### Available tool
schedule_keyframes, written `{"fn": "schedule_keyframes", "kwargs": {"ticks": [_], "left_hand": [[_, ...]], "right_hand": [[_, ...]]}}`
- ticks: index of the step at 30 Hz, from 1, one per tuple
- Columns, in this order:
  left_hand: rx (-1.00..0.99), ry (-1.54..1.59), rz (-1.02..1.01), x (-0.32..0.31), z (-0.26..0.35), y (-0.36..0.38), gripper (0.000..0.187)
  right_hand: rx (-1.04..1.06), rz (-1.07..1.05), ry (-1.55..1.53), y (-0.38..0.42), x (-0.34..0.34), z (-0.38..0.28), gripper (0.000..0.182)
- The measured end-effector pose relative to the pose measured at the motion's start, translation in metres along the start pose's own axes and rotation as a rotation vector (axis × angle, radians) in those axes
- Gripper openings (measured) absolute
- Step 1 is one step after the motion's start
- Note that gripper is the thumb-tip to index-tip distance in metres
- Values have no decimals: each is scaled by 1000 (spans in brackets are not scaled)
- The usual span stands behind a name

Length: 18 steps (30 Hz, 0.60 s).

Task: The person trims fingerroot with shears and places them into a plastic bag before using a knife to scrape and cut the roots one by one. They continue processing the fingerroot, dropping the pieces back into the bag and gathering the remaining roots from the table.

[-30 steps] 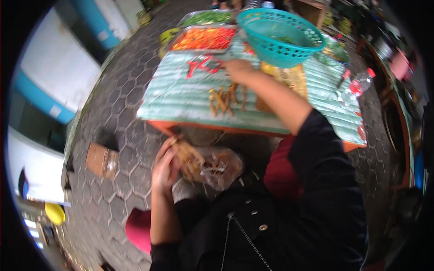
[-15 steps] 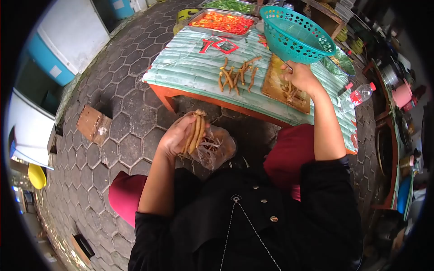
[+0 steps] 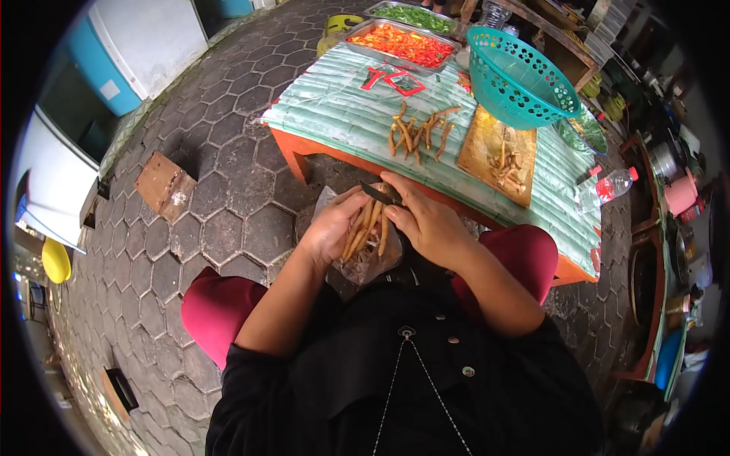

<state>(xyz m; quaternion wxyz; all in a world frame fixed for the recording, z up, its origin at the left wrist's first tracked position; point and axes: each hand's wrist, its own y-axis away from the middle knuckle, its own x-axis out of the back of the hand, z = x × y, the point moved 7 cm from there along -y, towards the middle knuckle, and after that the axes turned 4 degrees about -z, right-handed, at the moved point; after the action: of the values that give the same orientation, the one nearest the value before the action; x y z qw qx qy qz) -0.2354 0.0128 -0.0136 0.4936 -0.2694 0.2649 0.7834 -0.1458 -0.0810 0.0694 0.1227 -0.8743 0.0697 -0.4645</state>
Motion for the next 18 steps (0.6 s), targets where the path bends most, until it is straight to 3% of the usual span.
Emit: {"fn": "schedule_keyframes", "kwargs": {"ticks": [10, 11, 18], "left_hand": [[-108, -9, 153, -3, 7, 18, 26], [-108, 25, 239, -1, 5, 20, 22], [-103, 72, 186, 0, 2, 28, 19]], "right_hand": [[57, 116, 84, -3, -14, -6, 54], [66, 106, 80, -4, -15, -6, 54], [96, 140, 156, -7, -22, -10, 55]]}}
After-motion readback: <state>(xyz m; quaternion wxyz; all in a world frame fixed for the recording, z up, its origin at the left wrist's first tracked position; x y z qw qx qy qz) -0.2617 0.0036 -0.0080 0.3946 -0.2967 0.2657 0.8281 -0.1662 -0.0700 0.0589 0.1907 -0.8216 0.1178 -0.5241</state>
